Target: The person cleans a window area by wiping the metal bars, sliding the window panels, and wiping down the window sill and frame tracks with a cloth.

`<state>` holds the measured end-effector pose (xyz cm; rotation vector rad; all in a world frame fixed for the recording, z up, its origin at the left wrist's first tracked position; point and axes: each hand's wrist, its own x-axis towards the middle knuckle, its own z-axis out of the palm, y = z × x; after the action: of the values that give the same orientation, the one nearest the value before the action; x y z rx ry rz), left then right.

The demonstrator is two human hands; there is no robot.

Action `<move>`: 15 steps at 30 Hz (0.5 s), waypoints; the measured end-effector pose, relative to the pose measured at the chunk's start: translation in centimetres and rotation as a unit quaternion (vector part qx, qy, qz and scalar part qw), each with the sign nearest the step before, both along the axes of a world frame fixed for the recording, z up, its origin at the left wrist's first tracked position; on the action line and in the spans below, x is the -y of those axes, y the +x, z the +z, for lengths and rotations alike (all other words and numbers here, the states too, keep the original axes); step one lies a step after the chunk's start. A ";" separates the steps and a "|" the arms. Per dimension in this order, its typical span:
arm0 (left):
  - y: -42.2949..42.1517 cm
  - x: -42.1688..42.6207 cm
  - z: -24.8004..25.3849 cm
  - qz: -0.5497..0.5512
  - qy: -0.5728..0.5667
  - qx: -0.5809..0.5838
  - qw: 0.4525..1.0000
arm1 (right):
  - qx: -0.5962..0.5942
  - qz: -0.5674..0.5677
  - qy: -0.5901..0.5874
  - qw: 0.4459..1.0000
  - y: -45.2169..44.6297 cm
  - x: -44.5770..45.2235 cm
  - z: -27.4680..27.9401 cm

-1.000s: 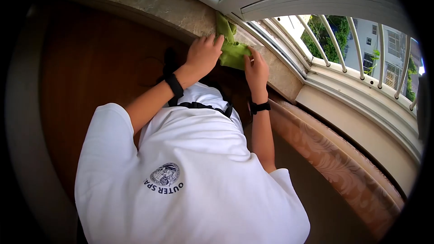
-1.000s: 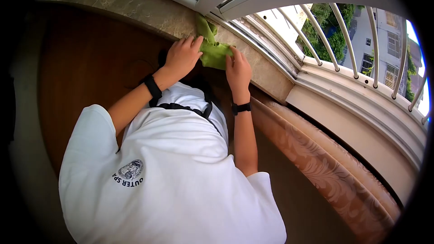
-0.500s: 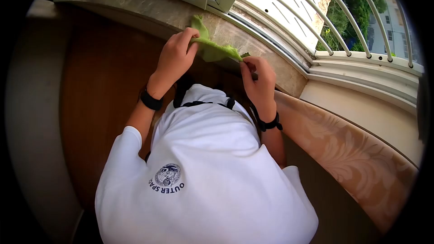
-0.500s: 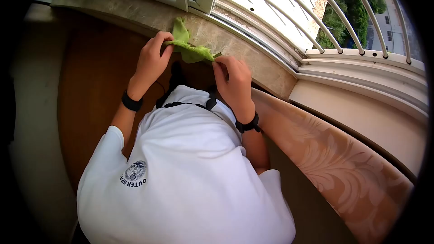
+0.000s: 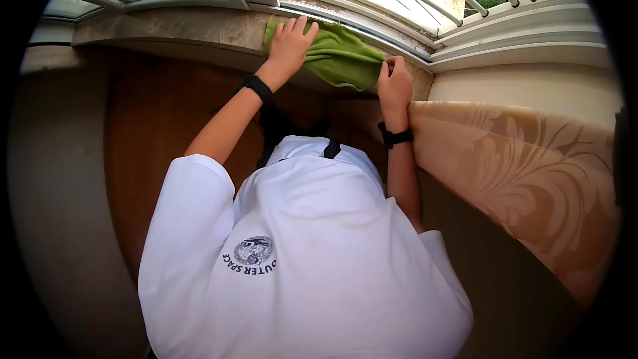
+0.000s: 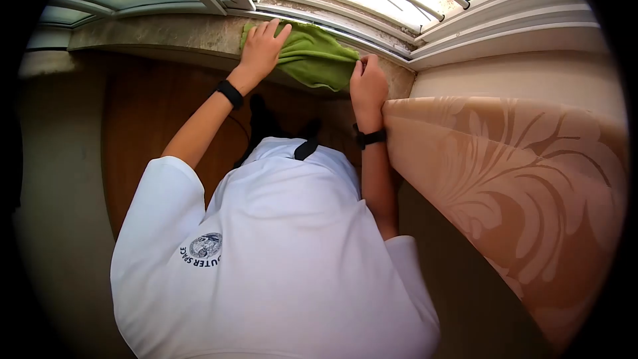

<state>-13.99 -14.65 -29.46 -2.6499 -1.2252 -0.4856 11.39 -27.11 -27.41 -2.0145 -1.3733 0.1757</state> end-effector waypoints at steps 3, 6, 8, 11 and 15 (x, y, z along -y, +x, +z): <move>2.3 5.8 -1.8 0.003 -0.080 0.003 0.997 | 0.006 -0.018 0.036 0.999 1.8 1.5 -0.8; 3.9 8.9 -1.2 0.021 -0.077 0.082 0.993 | 0.033 0.074 0.063 0.995 1.3 2.6 -0.6; 4.2 9.2 -1.7 0.010 -0.117 0.100 0.988 | 0.064 0.165 0.052 0.983 -0.2 3.0 -1.1; 3.8 8.1 -1.7 0.001 -0.156 0.121 0.980 | 0.133 0.152 0.028 0.979 -2.6 4.1 -2.8; 2.1 6.0 -2.4 0.028 -0.151 0.082 0.985 | 0.205 0.131 -0.006 0.970 -3.4 3.0 -2.5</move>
<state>-11.91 -20.65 -31.89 -2.8586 -1.5285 -0.5576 8.00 -30.09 -29.87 -1.9412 -1.9002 -0.1249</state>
